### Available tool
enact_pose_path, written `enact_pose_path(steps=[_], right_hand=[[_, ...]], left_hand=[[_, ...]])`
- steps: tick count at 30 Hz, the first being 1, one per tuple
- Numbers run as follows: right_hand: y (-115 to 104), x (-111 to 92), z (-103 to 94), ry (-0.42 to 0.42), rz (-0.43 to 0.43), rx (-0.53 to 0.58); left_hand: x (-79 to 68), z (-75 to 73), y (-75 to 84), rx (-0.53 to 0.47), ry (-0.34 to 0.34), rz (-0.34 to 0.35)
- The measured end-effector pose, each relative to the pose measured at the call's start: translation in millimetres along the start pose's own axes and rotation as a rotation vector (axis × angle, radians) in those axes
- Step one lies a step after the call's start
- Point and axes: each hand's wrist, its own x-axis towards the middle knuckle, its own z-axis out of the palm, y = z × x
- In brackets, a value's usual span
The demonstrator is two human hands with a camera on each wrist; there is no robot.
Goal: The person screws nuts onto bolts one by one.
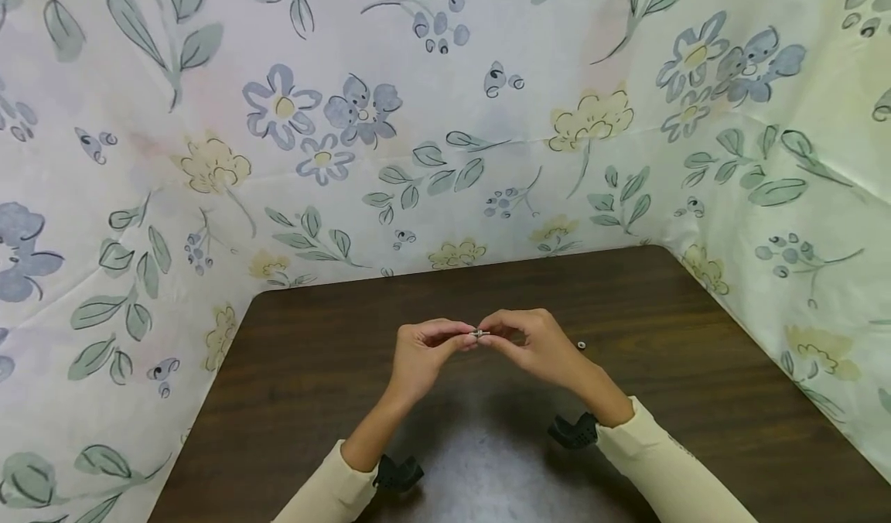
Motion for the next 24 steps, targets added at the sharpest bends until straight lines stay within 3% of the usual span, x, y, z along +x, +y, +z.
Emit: enact_pose_path(steps=[10, 18, 24], right_hand=[[-2.0, -0.6, -0.1, -0.017, 0.034, 0.003], [-1.8, -1.6, -2.3, 0.021, -0.030, -0.018], [-0.4, -1.6, -0.5, -0.002, -0.024, -0.024]], left_hand=[[-1.6, 1.0, 1.3, -0.009, 0.000, -0.009], [-0.7, 4.3, -1.0, -0.020, -0.001, -0.001], [-2.4, 3.1, -1.1, -0.007, -0.002, 0.002]])
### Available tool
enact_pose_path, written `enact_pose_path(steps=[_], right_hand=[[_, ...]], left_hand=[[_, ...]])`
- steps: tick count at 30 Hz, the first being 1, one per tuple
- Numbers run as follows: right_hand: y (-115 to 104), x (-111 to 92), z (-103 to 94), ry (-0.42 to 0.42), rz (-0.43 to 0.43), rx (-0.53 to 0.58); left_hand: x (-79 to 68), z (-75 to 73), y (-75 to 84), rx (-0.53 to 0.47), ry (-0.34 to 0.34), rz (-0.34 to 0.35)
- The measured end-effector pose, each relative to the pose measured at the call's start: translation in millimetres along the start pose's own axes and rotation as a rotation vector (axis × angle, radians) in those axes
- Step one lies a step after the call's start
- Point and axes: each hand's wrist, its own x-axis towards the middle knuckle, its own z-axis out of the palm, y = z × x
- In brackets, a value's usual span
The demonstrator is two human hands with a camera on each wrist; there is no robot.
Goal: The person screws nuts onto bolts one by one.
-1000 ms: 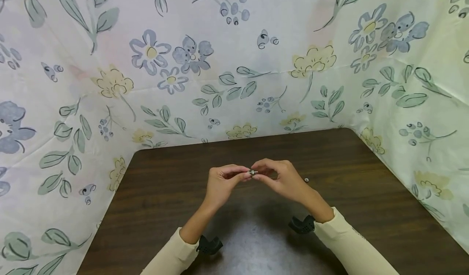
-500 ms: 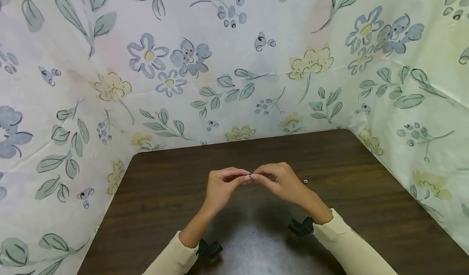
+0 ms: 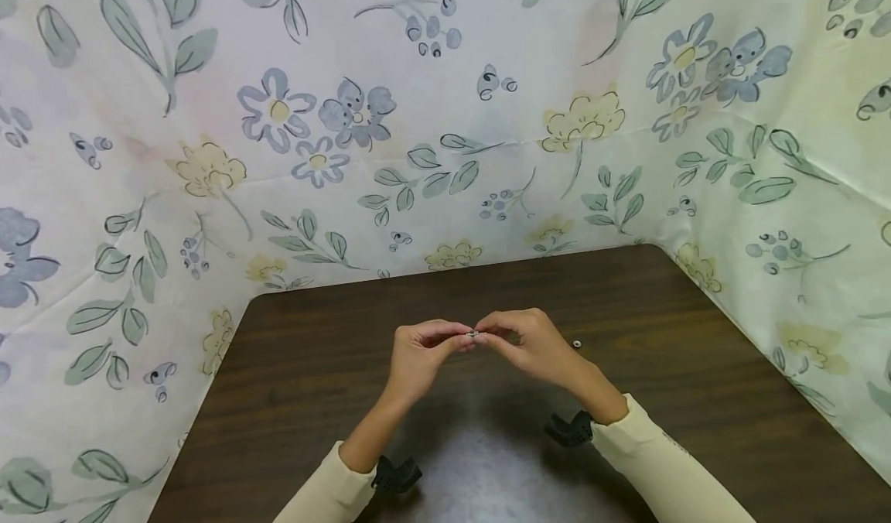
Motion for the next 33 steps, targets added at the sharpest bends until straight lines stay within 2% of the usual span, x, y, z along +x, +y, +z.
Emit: enact_pose_path(steps=[7, 17, 21, 28, 33], right_hand=[[-2.0, -3.9, 0.4, 0.004, 0.062, -0.047], [-2.5, -4.1, -1.1, 0.031, -0.012, 0.001], [-1.6, -5.9, -1.6, 0.031, -0.011, 0.000], [-2.8, -1.9, -2.6, -0.004, 0.004, -0.002], [-3.0, -0.2, -2.5, 0.008, 0.006, -0.018]], left_hand=[[-3.0, -1.3, -1.0, 0.009, 0.005, -0.021], [-3.1, -1.2, 0.2, 0.018, 0.008, 0.002], [-3.1, 0.8, 1.0, 0.005, -0.004, -0.004], [-1.1, 0.2, 3.4, 0.013, 0.017, 0.004], [-0.7, -0.5, 4.8, 0.001, 0.019, -0.010]])
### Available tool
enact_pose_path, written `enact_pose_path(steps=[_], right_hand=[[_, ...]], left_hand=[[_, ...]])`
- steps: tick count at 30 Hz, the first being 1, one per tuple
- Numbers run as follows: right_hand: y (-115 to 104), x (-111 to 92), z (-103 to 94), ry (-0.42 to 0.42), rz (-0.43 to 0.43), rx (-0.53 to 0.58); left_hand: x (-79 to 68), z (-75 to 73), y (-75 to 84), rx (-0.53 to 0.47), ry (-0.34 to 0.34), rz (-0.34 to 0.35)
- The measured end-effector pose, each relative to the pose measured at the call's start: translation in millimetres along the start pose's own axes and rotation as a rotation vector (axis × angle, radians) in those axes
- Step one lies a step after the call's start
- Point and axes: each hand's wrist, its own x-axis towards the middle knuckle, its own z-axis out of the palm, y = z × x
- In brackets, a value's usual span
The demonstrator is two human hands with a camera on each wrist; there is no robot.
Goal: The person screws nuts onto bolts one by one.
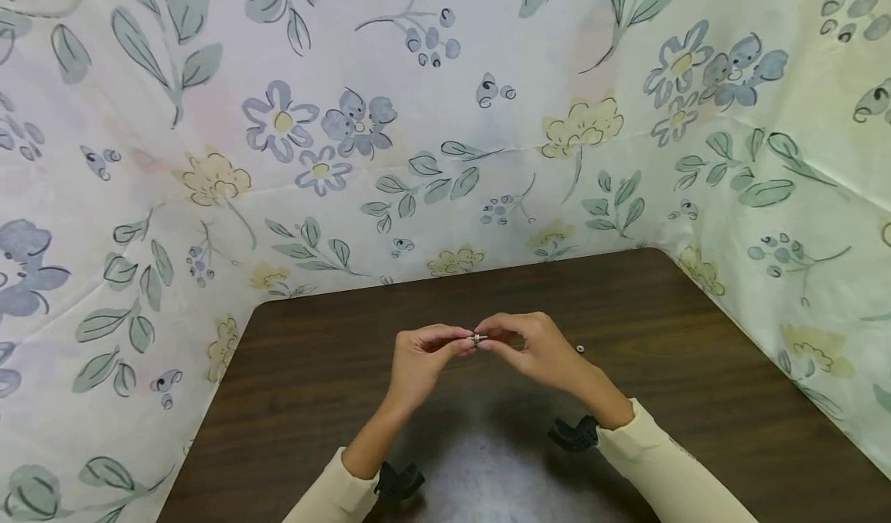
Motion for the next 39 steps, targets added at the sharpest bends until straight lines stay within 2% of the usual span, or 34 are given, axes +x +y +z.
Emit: enact_pose_path(steps=[7, 14, 27, 30, 39], right_hand=[[0.3, 1.0, 1.2, 0.016, -0.042, -0.004], [-2.5, -2.2, 1.2, -0.016, 0.021, -0.014], [-1.6, -0.5, 1.1, -0.047, 0.033, -0.031], [-2.4, 0.5, 1.5, -0.033, 0.037, -0.030], [-1.2, 0.0, 2.0, 0.022, -0.075, -0.028]], left_hand=[[-0.3, -0.1, -0.6, -0.007, -0.003, 0.000], [-1.3, -0.1, -3.4, 0.001, -0.016, 0.012], [0.9, -1.0, -3.0, 0.026, 0.002, 0.037], [0.9, -1.7, -1.6, 0.031, 0.013, 0.038], [-0.9, -0.6, -3.5, -0.002, -0.012, 0.010]])
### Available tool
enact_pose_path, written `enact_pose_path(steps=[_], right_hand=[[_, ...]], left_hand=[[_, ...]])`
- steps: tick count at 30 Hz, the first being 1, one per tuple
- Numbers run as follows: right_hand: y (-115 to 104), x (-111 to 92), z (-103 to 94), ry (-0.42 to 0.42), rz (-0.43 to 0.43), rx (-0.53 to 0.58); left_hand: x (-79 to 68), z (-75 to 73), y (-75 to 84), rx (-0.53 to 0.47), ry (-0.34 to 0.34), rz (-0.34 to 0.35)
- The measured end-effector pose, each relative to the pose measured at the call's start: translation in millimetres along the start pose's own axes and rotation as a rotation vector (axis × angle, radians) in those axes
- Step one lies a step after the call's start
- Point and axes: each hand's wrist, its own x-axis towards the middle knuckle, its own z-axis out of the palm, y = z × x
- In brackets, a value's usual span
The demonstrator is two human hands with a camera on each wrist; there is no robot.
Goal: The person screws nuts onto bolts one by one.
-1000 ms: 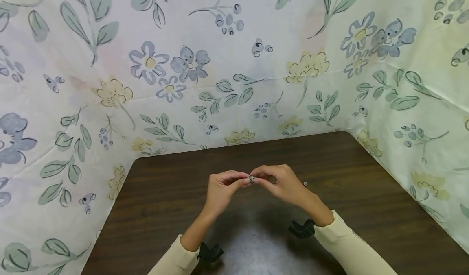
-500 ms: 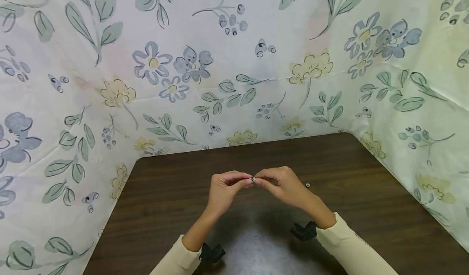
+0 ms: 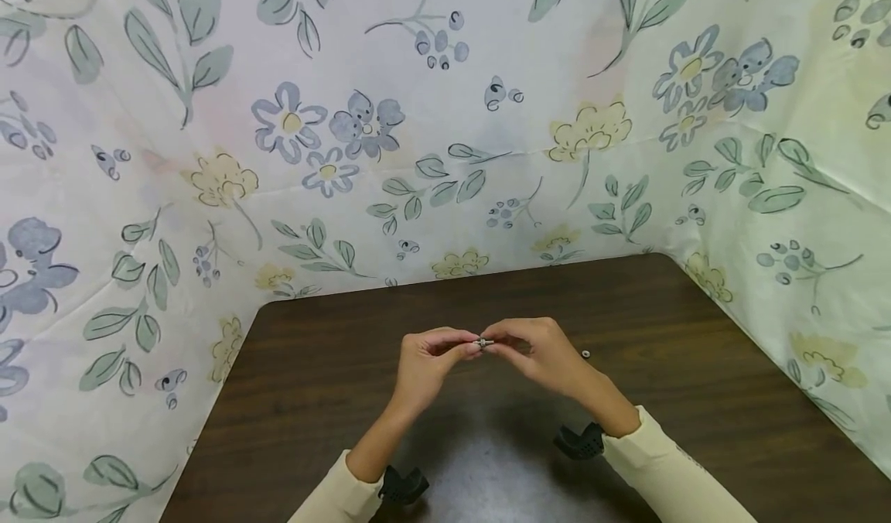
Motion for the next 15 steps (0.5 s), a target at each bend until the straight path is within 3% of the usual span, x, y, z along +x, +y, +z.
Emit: enact_pose_path(steps=[8, 15], right_hand=[[1.6, 1.8, -3.3, -0.031, -0.001, -0.028], [0.9, 1.4, -1.1, -0.001, -0.007, -0.015]], left_hand=[[3.7, -0.1, 1.2, 0.005, -0.003, 0.038], [2.1, -1.9, 0.8, 0.004, 0.005, 0.012]])
